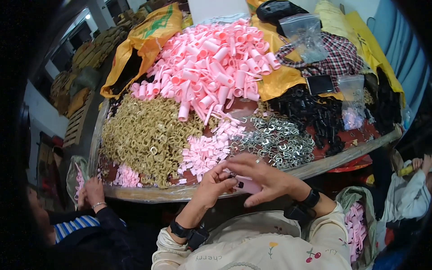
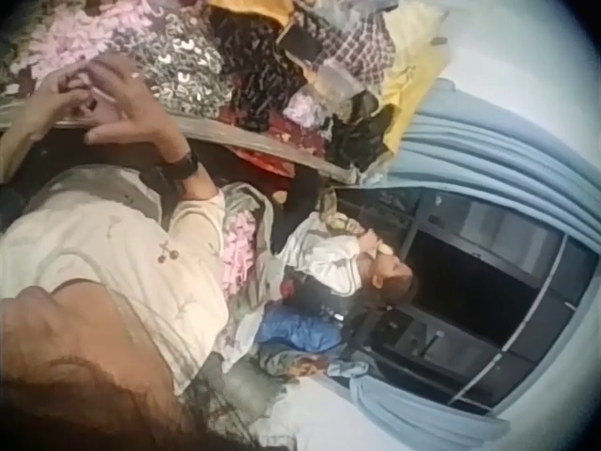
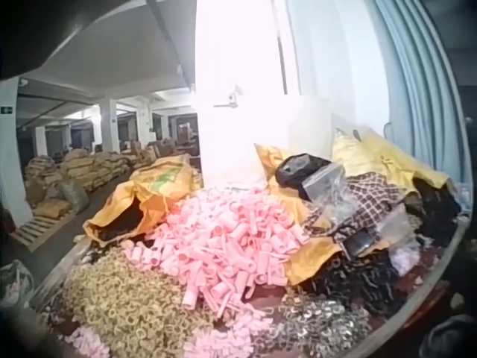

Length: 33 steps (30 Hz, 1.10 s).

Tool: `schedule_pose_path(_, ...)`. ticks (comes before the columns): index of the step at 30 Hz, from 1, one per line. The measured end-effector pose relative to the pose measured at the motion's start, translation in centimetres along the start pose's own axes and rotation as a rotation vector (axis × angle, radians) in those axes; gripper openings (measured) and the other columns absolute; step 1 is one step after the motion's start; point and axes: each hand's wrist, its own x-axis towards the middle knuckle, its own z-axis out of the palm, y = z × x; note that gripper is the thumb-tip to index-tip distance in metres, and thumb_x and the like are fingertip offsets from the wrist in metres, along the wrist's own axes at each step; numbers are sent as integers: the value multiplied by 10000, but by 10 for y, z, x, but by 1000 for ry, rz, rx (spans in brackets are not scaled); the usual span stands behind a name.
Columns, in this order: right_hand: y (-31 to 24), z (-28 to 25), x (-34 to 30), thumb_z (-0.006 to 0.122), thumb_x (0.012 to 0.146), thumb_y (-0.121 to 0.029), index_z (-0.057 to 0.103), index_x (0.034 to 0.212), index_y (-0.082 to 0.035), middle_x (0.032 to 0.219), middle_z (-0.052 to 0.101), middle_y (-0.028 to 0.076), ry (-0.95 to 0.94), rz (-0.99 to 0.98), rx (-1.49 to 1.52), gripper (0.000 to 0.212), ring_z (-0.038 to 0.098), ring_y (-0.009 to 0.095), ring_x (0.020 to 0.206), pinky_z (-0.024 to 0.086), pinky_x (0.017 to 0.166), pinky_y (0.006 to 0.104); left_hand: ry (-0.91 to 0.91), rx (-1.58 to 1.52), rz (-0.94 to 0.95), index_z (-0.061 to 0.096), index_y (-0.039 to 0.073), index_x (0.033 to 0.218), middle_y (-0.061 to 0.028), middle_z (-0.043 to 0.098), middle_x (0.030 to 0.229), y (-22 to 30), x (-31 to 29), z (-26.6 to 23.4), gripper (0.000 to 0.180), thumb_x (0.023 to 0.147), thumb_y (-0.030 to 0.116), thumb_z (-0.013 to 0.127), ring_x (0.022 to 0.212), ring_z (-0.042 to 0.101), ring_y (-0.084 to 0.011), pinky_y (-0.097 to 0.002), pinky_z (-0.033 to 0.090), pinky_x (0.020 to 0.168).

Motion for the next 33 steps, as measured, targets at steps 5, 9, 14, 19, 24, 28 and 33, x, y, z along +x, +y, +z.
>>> schedule_pose_path(5, -9, -3, -25, 691, 653, -325, 402, 1192, 13, 1156, 431, 161, -84, 86, 338, 699, 462, 284, 1019, 386, 834, 339, -44, 15, -86, 336, 47, 1242, -33, 564, 883, -8, 9, 23, 562, 750, 26, 607, 745, 565, -102, -207, 467, 622)
schedule_pose_path(9, -29, -16, -66, 670, 647, -209, 482, 1095, 10, 1054, 494, 154, 183, 179, 37, 533, 511, 255, 930, 427, 749, 318, -217, -121, -117, 327, 55, 1248, -34, 562, 919, -17, 21, 38, 590, 738, 30, 624, 754, 566, -110, -216, 465, 651)
schedule_pose_path(14, -60, -35, -161, 578, 612, -135, 533, 872, -6, 786, 526, 114, 748, 726, -398, 294, 521, 235, 725, 418, 656, 301, -107, 276, 19, 366, 17, 1213, -64, 570, 915, -18, 60, 24, 553, 736, 76, 641, 766, 560, -109, -222, 455, 652)
schedule_pose_path(19, -104, -23, -288, 601, 624, -166, 534, 870, 0, 833, 530, 124, 694, 1236, -749, 305, 518, 268, 778, 406, 702, 336, 31, 931, 209, 459, 3, 1116, -120, 562, 890, 5, 128, 42, 479, 711, 162, 660, 765, 570, -175, -258, 454, 655)
schedule_pose_path(24, -118, -10, -294, 661, 590, -249, 535, 923, -20, 935, 515, 149, 442, 1391, -1090, 423, 474, 327, 892, 361, 778, 386, 241, 1461, 799, 517, 34, 1022, -135, 528, 961, -12, 201, 53, 387, 665, 131, 629, 871, 504, -310, -356, 442, 733)
schedule_pose_path(28, -84, -21, -263, 656, 616, -223, 526, 960, -24, 1004, 500, 149, 613, 1181, -799, 418, 439, 326, 963, 328, 828, 385, 92, 1523, 913, 535, 55, 977, -119, 510, 966, -30, 213, 93, 345, 642, 98, 606, 896, 481, -297, -364, 439, 732)
schedule_pose_path(33, -42, -23, -201, 656, 634, -205, 532, 954, -32, 983, 513, 140, 505, 963, -686, 384, 456, 316, 940, 336, 813, 374, -48, 1758, 813, 541, 81, 890, -94, 498, 894, -57, 237, 126, 265, 628, 93, 579, 835, 498, -268, -363, 448, 677)
